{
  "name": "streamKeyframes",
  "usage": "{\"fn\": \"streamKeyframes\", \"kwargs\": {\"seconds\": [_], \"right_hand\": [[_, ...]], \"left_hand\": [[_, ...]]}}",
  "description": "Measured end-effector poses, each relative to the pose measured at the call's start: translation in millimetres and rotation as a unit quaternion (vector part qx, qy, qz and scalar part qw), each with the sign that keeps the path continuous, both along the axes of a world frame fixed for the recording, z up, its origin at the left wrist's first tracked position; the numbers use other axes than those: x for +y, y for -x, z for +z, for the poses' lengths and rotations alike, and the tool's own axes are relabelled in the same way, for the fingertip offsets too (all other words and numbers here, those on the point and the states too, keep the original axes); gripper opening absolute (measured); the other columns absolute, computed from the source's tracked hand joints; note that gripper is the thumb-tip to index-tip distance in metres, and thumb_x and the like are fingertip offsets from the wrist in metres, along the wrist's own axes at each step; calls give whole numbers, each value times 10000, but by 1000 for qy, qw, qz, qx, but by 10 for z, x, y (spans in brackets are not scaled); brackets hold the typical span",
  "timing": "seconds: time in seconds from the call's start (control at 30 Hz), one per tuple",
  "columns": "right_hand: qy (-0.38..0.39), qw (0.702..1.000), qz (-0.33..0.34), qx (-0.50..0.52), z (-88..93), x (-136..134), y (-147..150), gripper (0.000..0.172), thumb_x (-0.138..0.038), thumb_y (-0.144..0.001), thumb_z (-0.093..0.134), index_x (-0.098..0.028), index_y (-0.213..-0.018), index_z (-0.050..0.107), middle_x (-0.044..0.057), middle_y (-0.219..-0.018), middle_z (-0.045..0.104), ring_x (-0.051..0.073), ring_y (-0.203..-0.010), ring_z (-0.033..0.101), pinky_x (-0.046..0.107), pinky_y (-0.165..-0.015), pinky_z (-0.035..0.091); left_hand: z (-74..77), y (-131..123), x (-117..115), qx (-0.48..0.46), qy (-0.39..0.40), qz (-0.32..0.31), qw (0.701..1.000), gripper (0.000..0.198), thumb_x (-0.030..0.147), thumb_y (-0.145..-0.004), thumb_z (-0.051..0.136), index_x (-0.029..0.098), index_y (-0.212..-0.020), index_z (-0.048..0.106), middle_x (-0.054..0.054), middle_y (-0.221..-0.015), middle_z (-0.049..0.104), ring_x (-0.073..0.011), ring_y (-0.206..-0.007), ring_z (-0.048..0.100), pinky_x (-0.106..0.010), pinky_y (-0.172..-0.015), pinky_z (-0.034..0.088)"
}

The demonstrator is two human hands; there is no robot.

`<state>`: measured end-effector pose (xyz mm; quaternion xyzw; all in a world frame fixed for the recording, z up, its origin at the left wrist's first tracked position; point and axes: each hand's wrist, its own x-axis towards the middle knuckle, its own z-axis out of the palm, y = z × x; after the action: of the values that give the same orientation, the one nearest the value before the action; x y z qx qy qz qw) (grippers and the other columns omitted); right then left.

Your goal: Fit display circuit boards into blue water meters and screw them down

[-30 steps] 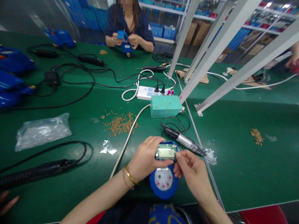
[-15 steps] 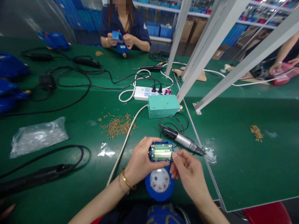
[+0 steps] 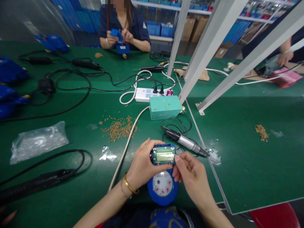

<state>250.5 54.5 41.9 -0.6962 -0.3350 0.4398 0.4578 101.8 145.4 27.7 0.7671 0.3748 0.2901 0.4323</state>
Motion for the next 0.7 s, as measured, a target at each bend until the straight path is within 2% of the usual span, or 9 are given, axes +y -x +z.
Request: {"fn": "streamKeyframes", "kwargs": {"seconds": [0.13, 0.2, 0.27, 0.33, 0.37, 0.43, 0.5, 0.53, 0.7], "right_hand": [[0, 1000, 1, 11, 16, 2, 12, 413, -554, -867, 628, -161, -745, 587, 15, -540, 601, 106, -454, 534, 198, -446, 398], [-4, 1000, 4, 13, 17, 6, 13, 413, -551, -866, 631, -161, -742, 584, 15, -539, 602, 105, -452, 535, 196, -445, 399], [-8, 1000, 6, 21, 2, 13, 16, 409, -547, -867, 635, -160, -744, 581, 15, -541, 603, 105, -452, 537, 195, -445, 402], [-16, 999, -2, 38, -29, 18, 29, 402, -542, -867, 641, -162, -753, 579, 8, -542, 598, 104, -450, 534, 192, -441, 402], [-23, 998, -8, 49, -47, 20, 40, 398, -541, -867, 643, -163, -758, 578, 3, -541, 594, 103, -447, 531, 189, -436, 399], [-32, 997, -19, 69, -78, 22, 72, 386, -533, -871, 644, -166, -771, 578, -8, -539, 582, 96, -442, 521, 182, -430, 392], [-35, 996, -22, 78, -92, 26, 110, 374, -524, -879, 642, -169, -778, 579, -17, -535, 572, 90, -442, 511, 175, -431, 389], [-36, 996, -21, 79, -92, 30, 130, 371, -519, -881, 642, -169, -774, 579, -20, -534, 568, 87, -444, 505, 174, -436, 390], [-42, 996, -25, 73, -56, 64, 205, 377, -516, -875, 649, -170, -742, 581, -23, -528, 548, 86, -453, 485, 180, -450, 395]], "left_hand": [[24, 32, 26, -2, 9, -1, 1000, 576, 412, -612, 877, 204, -1071, 597, -36, -1016, 685, -248, -981, 620, -439, -935, 488], [17, 54, 44, -11, 3, -15, 1000, 584, 428, -626, 868, 200, -1086, 590, -44, -1030, 683, -247, -1001, 617, -452, -968, 475], [-7, 87, 48, -30, -15, -27, 999, 673, 459, -613, 868, 193, -1149, 560, -70, -1101, 665, -257, -1078, 596, -473, -1027, 446], [-42, 133, 20, -58, -54, 8, 997, 798, 504, -581, 871, 183, -1217, 511, -119, -1212, 607, -286, -1176, 542, -491, -1042, 441], [-59, 159, -8, -76, -89, 45, 992, 788, 507, -587, 867, 182, -1208, 508, -135, -1248, 573, -295, -1200, 521, -507, -1050, 432], [-81, 206, -85, -104, -185, 112, 971, 535, 429, -664, 843, 206, -1065, 569, -111, -1238, 547, -279, -1180, 520, -548, -1094, 376], [-80, 234, -175, -104, -274, 128, 947, 223, 295, -750, 793, 223, -864, 616, -55, -1163, 569, -235, -1126, 536, -563, -1151, 295], [-71, 237, -218, -91, -302, 125, 941, 143, 240, -774, 769, 227, -810, 632, -37, -1138, 581, -219, -1115, 536, -557, -1172, 265], [-1, 180, -373, -7, -329, 142, 934, 60, 164, -842, 689, 224, -838, 692, -46, -1226, 623, -214, -1185, 513, -516, -1203, 221]]}}
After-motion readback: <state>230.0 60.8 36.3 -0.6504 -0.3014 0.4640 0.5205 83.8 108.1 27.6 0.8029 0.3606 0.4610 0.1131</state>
